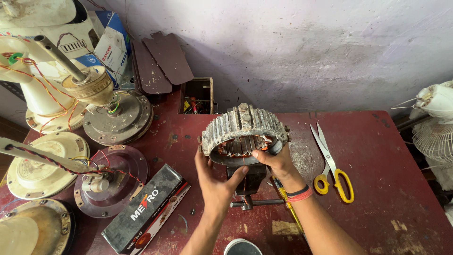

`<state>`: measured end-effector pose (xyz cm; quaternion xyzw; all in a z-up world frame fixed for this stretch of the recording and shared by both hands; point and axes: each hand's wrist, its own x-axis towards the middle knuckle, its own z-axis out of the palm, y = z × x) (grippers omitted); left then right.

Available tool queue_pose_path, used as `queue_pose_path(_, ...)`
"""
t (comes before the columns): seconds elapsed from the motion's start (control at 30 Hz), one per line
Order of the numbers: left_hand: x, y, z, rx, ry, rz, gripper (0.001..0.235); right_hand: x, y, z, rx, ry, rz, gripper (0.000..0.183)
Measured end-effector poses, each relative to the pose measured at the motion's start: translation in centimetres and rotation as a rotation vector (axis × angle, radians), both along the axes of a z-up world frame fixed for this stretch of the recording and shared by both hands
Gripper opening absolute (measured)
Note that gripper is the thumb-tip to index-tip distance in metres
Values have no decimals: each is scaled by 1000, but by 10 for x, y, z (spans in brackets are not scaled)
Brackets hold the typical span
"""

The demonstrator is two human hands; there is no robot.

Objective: The person repairs an electrical motor stator by inserting copper wire into slots and using a screwdriver to adjust the windings. The work is performed on a cluttered workbench with various tools and motor parts visible.

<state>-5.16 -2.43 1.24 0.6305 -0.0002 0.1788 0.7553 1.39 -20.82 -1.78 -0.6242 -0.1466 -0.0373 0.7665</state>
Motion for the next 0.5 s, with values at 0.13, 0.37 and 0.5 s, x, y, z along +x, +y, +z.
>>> queue_pose_path(0.13,-35,3,2,258,89,207,70,0,1,7,-45,-74,18,57)
queue_pose_path(0.37,-42,2,19,-93,503,-217,28,-1,1,10,-107,-114,13,48)
queue_pose_path(0.5,-42,-9,24,-62,532,-329,29,-2,3,9,-12,-95,26,51)
